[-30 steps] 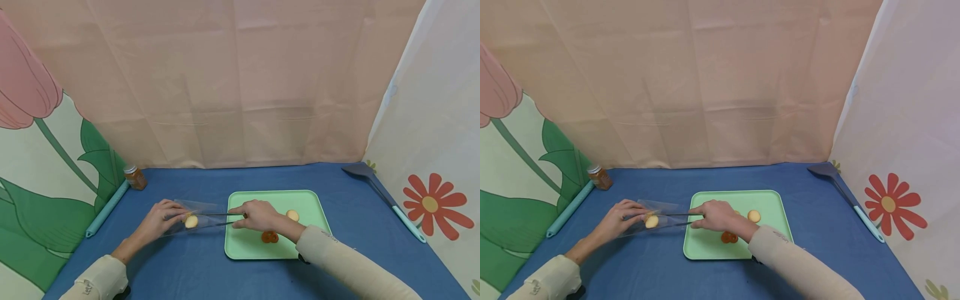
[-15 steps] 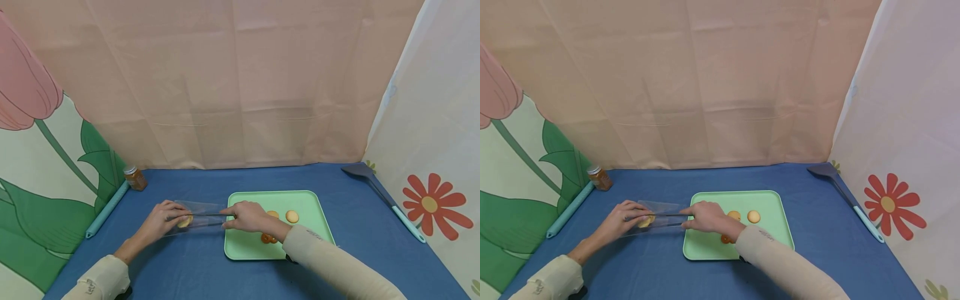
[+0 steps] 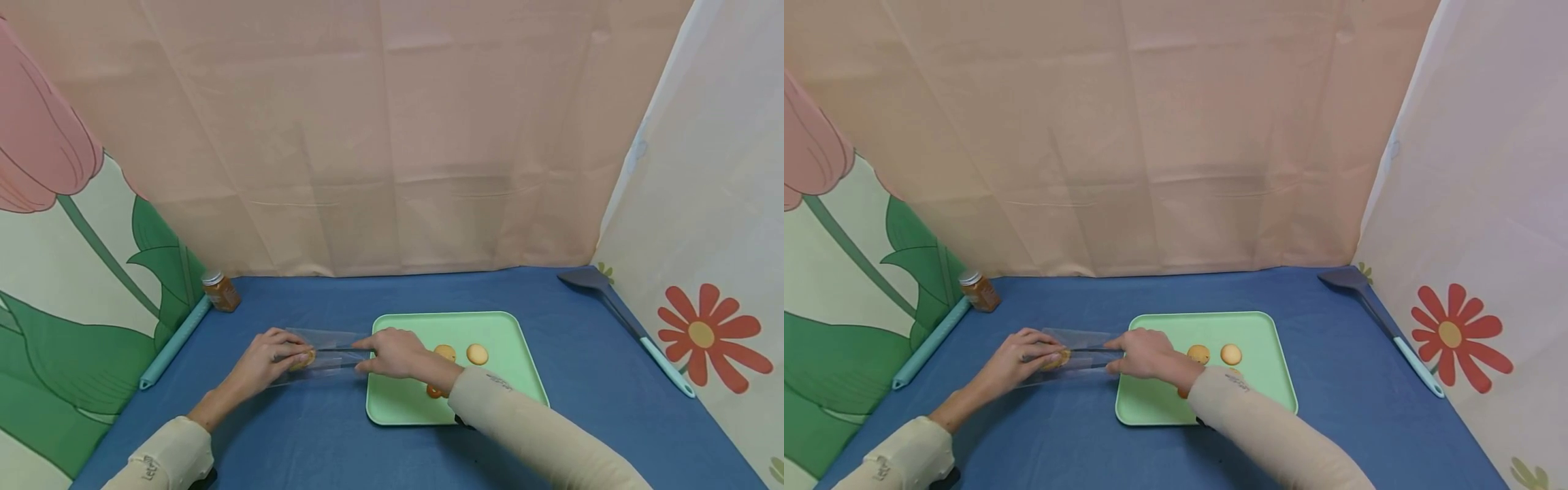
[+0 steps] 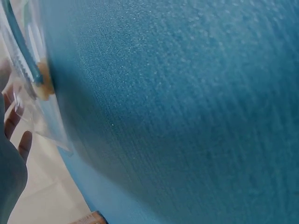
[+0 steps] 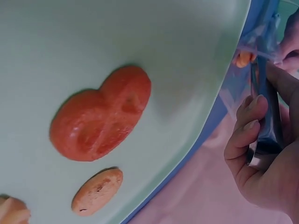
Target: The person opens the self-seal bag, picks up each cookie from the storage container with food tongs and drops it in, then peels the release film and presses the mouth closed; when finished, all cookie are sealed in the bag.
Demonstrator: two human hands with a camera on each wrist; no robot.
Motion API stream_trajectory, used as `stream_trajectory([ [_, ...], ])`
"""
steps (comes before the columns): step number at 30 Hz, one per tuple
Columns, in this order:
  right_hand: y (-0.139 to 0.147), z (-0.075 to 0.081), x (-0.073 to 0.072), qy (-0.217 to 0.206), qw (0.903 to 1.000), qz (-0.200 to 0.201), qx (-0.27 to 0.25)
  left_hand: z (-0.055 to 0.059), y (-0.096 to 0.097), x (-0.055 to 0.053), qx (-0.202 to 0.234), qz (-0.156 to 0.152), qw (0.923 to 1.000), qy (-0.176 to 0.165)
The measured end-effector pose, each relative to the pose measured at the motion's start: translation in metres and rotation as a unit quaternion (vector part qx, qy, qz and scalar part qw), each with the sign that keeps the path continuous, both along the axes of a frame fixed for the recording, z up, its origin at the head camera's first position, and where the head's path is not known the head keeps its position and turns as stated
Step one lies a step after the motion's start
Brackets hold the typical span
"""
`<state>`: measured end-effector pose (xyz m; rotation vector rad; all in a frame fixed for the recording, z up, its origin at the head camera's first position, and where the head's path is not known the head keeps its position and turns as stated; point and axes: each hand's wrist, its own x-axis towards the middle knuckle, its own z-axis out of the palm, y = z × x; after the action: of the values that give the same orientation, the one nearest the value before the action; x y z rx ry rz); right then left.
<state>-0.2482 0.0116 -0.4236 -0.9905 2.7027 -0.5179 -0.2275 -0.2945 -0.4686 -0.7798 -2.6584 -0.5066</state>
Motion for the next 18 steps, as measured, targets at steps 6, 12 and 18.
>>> stream_trajectory([
  [6,0.005,0.004,-0.001,-0.007,0.9999,-0.011,0.0,0.0,0.001,-0.001,0.006,-0.008,0.9999,0.012],
  [12,0.03,0.008,0.002,-0.021,0.9992,-0.029,-0.016,0.002,0.0,-0.001,0.017,-0.007,0.9998,0.003],
  [18,0.067,0.014,0.013,-0.045,0.9975,-0.039,-0.039,0.001,-0.001,-0.001,0.019,-0.005,0.9998,0.0],
])
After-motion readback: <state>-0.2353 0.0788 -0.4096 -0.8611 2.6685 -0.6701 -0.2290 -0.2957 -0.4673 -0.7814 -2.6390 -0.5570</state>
